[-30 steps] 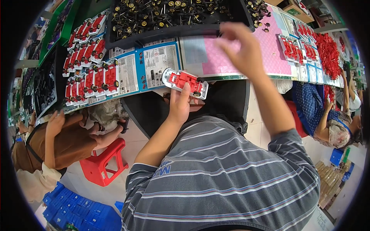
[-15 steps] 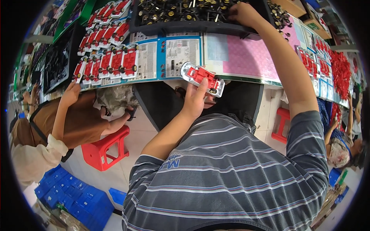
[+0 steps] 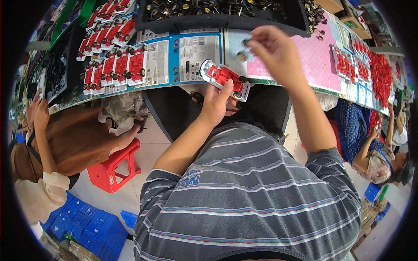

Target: The person assembles toy cars by inserting wheel axles into car bodies, attaching chassis plates onto them by hand, and lining up the assembled cars on the table.

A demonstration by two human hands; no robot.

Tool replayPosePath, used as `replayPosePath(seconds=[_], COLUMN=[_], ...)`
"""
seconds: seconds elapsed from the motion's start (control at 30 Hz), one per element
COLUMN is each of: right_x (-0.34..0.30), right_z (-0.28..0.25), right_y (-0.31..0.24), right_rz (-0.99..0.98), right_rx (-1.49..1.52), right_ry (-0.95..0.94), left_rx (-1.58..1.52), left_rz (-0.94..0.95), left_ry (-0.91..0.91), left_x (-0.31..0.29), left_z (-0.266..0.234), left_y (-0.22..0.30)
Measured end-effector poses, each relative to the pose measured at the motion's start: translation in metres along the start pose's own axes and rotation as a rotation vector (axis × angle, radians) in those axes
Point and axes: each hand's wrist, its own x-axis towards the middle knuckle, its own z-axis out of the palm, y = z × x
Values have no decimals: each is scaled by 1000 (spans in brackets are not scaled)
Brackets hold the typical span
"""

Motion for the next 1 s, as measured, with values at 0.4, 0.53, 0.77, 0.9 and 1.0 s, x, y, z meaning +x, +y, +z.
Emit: replayPosePath(seconds=[0.4,0.53,0.77,0.9,1.0], right_x=[-19,-19,-15,-28,-28], right_z=[44,45,-9,-27,-25], right_y=[-12,-12,61,89,84], right_rz=[-52,-83,-110,-121,-57], right_rx=[-302,-256,-620,-572,-639], right_ry=[-219,-181,46,243,200], left_rx=[26,2,22,178,270], left_rz=[-62,-77,-1,121,248], left_ry=[-81,-80,40,366,628], left_x=[-7,-13,-48,-79,-92], left_z=[-2,-10,-31,-100,-136], left_y=[-2,2,54,90,154])
